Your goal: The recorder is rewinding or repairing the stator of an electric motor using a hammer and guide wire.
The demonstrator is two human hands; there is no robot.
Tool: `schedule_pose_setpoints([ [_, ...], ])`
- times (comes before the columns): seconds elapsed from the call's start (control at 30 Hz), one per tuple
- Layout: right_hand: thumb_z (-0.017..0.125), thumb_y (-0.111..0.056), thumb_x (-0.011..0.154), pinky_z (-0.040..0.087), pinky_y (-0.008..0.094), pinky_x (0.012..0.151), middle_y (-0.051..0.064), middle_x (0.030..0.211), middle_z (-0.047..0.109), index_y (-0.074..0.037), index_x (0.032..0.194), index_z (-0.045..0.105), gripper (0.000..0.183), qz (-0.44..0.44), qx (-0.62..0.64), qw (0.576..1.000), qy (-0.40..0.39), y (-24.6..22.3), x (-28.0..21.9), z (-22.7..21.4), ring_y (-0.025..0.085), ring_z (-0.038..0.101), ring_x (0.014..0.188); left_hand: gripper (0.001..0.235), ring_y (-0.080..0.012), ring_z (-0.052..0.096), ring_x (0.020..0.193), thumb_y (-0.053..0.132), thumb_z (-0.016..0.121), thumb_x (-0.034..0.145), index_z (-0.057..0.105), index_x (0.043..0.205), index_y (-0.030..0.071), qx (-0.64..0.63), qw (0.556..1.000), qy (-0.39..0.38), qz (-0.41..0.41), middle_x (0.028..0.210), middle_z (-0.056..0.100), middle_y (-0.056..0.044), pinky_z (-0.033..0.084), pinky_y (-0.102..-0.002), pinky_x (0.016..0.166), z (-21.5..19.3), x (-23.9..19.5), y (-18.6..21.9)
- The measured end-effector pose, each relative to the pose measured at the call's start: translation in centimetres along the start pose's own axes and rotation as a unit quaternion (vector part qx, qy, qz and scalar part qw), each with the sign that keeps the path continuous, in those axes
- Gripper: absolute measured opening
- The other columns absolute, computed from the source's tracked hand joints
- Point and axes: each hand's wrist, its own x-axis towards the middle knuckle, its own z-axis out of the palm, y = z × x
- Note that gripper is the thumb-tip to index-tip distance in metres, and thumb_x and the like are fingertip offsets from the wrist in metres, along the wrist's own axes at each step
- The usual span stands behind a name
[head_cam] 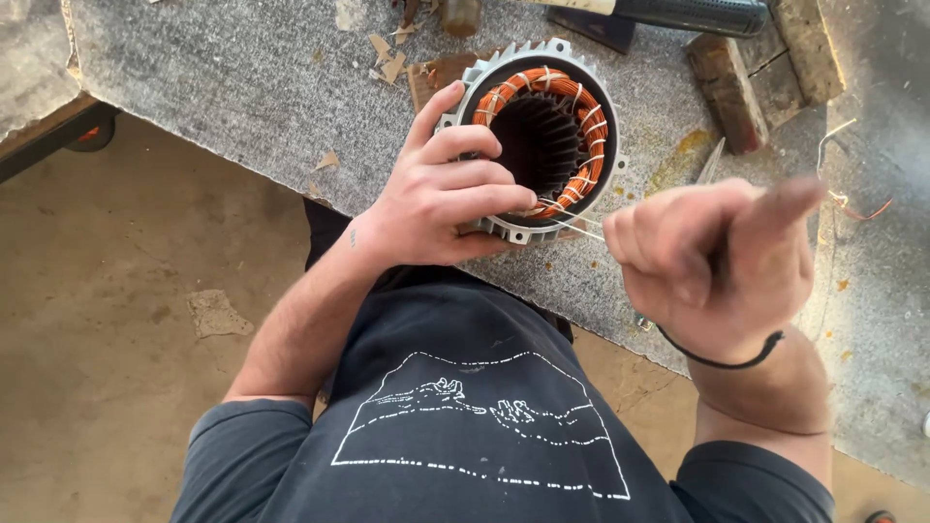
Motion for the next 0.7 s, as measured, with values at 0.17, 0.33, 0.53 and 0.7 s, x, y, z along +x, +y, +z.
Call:
schedule_pose_setpoints([
  [0.17,0.029,-0.063,0.107,0.027,0.029,0.04,-0.002,0.044,0.038,-0.01,0.056,0.04,0.074,-0.008,-0.167,0.986,0.001,-1.8,0.4,3.5,0.012,0.036,0.033,0.04,-0.0203,0.057,0.123,0.04,0.09,0.086,0.075,0.118,0.021,0.012,1.0,0.002,0.005,0.109,0.069,0.006,0.019,-0.06,0.129,-0.2,-0.6,0.7],
  [0.33,0.028,-0.061,0.109,0.028,0.031,0.042,-0.001,0.044,0.043,-0.01,0.053,0.045,0.077,-0.083,-0.204,0.974,-0.053,-1.7,2.0,4.1,0.013,0.037,0.036,0.042,-0.0202,0.059,0.122,0.042,0.087,0.083,0.073,0.116,0.02,0.036,0.998,-0.046,-0.031,0.105,0.068,0.005,0.02,-0.061,0.128,-2.4,1.4,2.5],
  [0.53,0.03,-0.061,0.109,0.031,0.032,0.043,0.002,0.048,0.047,-0.007,0.054,0.052,0.08,-0.102,-0.236,0.963,-0.078,-1.8,4.0,4.3,0.016,0.039,0.039,0.029,-0.0213,0.065,0.1,0.038,0.079,0.094,0.073,0.114,0.017,0.01,0.995,-0.099,-0.001,0.091,0.068,0.001,0.035,-0.054,0.118,-2.7,5.7,2.4],
  [0.7,0.033,-0.061,0.107,0.05,0.037,0.051,0.006,0.052,0.055,-0.004,0.058,0.057,0.079,-0.156,-0.278,0.943,-0.1,-2.4,5.4,4.4,0.023,0.055,0.046,0.013,-0.0287,0.07,0.094,0.024,0.07,0.098,0.072,0.105,0.012,-0.213,0.966,-0.134,-0.054,0.093,0.07,-0.006,0.053,-0.04,0.083,-2.7,8.3,1.2],
])
